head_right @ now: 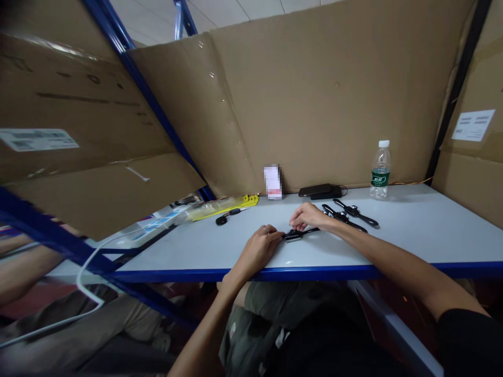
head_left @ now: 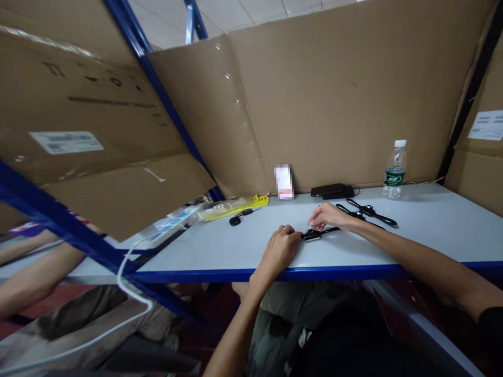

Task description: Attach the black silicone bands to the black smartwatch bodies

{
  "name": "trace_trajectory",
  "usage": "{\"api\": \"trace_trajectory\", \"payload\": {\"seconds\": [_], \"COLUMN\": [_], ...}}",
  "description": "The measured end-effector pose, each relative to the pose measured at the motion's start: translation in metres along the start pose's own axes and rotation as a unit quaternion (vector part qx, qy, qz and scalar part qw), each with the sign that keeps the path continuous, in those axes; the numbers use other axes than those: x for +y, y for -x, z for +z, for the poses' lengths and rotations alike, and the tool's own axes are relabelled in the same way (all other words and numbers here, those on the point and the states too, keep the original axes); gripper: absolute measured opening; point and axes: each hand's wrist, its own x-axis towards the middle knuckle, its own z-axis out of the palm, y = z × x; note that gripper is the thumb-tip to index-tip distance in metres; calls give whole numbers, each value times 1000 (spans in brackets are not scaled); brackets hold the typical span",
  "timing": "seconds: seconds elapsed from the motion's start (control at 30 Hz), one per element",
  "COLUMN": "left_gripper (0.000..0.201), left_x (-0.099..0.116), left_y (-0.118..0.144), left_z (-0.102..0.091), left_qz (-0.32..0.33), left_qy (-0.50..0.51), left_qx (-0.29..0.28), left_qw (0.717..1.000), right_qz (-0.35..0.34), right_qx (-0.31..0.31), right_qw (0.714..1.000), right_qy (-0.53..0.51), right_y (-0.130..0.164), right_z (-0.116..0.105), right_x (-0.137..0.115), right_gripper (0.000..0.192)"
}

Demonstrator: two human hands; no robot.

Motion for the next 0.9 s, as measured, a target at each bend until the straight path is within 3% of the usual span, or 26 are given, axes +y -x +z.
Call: {"api": "trace_trajectory", "payload": {"seconds": [0.2, 0.73, 0.9], "left_gripper": [31, 31, 29], "left_x": [1, 1, 0], "left_y": [0, 0, -1], "left_z": [0, 0, 2], "left_qz": [0, -4, 2], "left_qy": [0, 1, 2], "left_qx": [1, 5, 13], "left_qw": [1000, 1000, 1000], "right_qz": [0, -56, -49], "right_qx": [42, 36, 26], "right_qw": [998, 987, 990], "right_qy": [52, 149, 128], "right_y": [-7, -19, -20], "right_z": [0, 1, 2], "right_x": [8, 26, 29], "right_gripper": [9, 8, 7]}}
